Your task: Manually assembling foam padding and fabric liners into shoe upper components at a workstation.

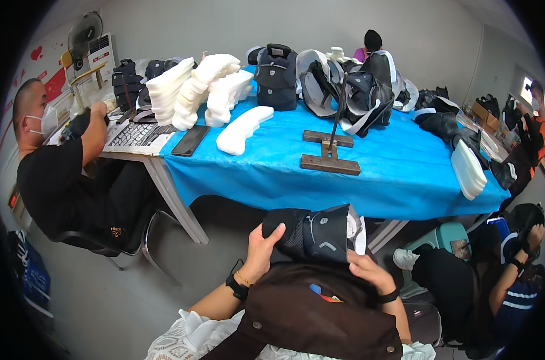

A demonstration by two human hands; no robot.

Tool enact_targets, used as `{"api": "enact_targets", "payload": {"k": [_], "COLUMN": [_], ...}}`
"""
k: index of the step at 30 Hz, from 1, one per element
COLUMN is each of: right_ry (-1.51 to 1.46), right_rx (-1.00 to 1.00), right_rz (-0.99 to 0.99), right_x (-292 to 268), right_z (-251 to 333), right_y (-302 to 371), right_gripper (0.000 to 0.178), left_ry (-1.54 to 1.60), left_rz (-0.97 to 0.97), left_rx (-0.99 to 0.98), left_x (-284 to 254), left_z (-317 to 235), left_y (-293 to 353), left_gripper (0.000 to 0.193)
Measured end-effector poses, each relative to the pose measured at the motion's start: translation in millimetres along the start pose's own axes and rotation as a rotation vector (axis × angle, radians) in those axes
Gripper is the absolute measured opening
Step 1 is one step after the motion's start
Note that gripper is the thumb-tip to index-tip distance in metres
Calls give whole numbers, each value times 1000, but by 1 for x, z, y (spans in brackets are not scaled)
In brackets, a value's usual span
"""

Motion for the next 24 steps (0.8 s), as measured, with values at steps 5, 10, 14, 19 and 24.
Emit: {"api": "enact_targets", "payload": {"k": [5,10,14,19,24], "right_ry": [-1030,-532,-599,-657,-690], "right_rx": [-171,267,243,236,245], "right_rz": [-392,-491,-430,-447,-429], "right_x": [-11,-7,17,31,36], "right_z": [18,-32,-45,-50,-50], "right_y": [15,4,-15,-27,-27], "right_gripper": [50,40,44,43,43], "left_ry": [69,-18,-387,-605,-948], "left_rz": [-9,200,349,175,-42], "left_rx": [-129,-100,102,390,695], "left_x": [-4,14,40,57,47], "left_z": [3,-8,-24,-24,0], "left_y": [-4,9,18,14,7], "left_gripper": [33,31,36,37,35]}}
Point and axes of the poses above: each hand's wrist, its own y-axis away from the middle knuckle, its own x-axis out of the palm, z = x × y, the point moved 2 cm from there along -y, towards the middle knuckle, and after that the axes turned 4 degrees about -x, right-handed, at the moved point
